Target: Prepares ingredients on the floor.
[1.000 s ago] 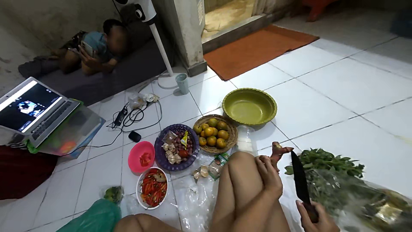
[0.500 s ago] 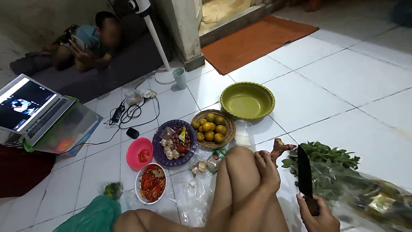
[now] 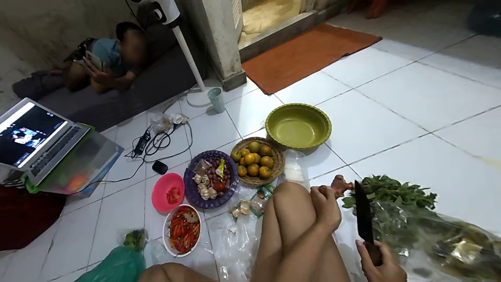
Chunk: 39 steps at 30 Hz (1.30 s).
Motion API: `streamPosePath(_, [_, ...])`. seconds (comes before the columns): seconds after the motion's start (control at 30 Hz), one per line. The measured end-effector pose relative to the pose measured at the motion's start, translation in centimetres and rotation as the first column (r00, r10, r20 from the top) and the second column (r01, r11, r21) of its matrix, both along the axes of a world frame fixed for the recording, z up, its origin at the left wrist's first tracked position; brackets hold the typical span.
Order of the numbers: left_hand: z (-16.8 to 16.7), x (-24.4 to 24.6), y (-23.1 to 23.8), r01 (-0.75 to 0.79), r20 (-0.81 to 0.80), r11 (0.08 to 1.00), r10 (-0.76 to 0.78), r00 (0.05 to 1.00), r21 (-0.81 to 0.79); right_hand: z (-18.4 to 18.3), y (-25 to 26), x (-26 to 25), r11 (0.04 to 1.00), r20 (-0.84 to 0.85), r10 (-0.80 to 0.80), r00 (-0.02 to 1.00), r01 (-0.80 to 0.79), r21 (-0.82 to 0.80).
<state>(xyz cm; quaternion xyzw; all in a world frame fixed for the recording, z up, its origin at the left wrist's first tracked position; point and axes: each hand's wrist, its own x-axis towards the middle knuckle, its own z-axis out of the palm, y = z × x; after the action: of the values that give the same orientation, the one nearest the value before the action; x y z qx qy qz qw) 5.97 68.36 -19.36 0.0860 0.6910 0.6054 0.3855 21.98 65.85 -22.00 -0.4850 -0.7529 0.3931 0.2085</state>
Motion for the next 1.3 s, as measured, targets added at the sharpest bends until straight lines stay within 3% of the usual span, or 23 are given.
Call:
streamPosePath(0.1, [1.4,-2.4,1.4,0.247,0.024,0.936,-0.249,0.968,-0.249,-0.2,0.2,-0.1,0.999,0.025,0.003,1.000,-0.002,-0.036])
streamPosePath(0.2, [2.9,-4.4,2.8,0.438,-0.020,0.783,-0.497,0.868,-0.442,0.0,0.3,-0.4,0.999,0.016,0.000,1.000,0.000,-0.033])
streamPosePath(0.37, [2.6,-5.6,3.4,0.621,-0.009,0.536,-0.761,0.649,-0.572,-2.0,0.2,-0.6,0.997,-0.051,-0.034,0.998,0.031,-0.064])
streamPosePath(0.5, [2.4,-4.9,3.1,0.585,-0.065,0.547,-0.761,0.645,-0.598,-1.0,-0.1,-0.8,0.989,-0.007,-0.053,0.999,0.051,-0.135])
streamPosePath(0.63, [0.3,-4.7,3.4,0.596,-0.166,0.528,-0.816,0.554,-0.604,-0.8,0.0,-0.5,0.990,0.070,-0.038,0.997,0.048,-0.134])
streamPosePath(0.97, [0.4,-3.6,3.5,0.617,-0.058,0.315,-0.915,0.399,-0.721,-0.3,-1.8,-1.0,0.974,0.191,-0.032,0.981,0.074,-0.215])
streamPosePath(1.13, [0.0,-3.9,3.5,0.672,-0.016,0.272,-0.933,0.360,-0.689,-0.3,-1.6,-0.6,0.973,0.252,-0.013,0.968,0.070,-0.218])
streamPosePath(1.3, [-0.1,-3.3,3.8,0.612,0.002,0.262,-0.919,0.395,-0.746,-0.3,-1.7,-0.3,0.970,0.288,0.020,0.957,0.051,-0.237])
